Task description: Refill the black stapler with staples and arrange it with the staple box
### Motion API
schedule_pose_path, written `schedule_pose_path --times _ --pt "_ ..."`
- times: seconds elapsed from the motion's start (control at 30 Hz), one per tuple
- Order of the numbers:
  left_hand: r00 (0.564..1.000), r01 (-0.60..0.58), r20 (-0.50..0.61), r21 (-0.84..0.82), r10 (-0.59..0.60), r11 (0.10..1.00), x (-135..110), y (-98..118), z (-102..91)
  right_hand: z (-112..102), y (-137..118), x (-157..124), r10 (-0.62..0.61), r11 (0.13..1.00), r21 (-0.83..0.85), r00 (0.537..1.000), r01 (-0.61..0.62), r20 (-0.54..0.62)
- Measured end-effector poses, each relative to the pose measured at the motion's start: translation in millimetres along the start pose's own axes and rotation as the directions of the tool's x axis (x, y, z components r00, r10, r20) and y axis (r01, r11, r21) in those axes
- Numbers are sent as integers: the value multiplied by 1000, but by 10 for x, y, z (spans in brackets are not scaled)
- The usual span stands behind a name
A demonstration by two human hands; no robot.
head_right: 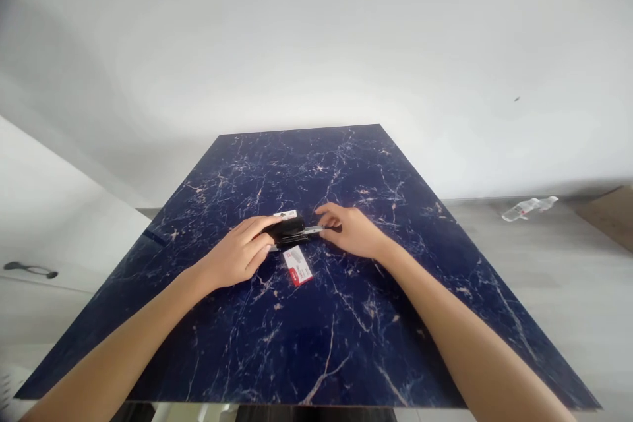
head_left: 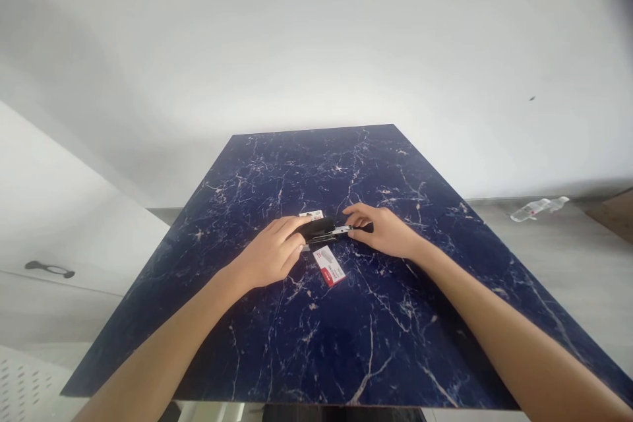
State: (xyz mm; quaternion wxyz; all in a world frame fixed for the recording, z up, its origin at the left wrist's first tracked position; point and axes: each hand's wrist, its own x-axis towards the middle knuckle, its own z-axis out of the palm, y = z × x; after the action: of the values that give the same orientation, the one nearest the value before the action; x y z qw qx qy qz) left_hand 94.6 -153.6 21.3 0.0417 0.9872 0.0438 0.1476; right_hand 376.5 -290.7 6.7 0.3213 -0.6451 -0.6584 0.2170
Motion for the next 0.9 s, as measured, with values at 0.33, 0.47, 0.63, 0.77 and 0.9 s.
schedule_pose_path --times 0.33,0.47,0.63,0.77,0.9 --pt "933 8 -348 -240 -94 971 9 231 -50 286 -530 -157 -663 726 -392 726 565 -183" --pt "950 93 -234 -418 -206 904 -6 490 -10 452 -725 -233 -774 607 -403 624 685 -105" --pt "951 124 -205 -432 -232 893 -18 573 56 420 -670 -248 -779 620 -360 602 697 -176" --pt "956 142 -158 -482 -246 865 -8 548 100 453 -662 -225 -760 649 -294 620 702 -195" --pt "957 214 -49 -551 -287 807 -5 509 105 500 -656 -204 -724 690 -219 658 690 -208"
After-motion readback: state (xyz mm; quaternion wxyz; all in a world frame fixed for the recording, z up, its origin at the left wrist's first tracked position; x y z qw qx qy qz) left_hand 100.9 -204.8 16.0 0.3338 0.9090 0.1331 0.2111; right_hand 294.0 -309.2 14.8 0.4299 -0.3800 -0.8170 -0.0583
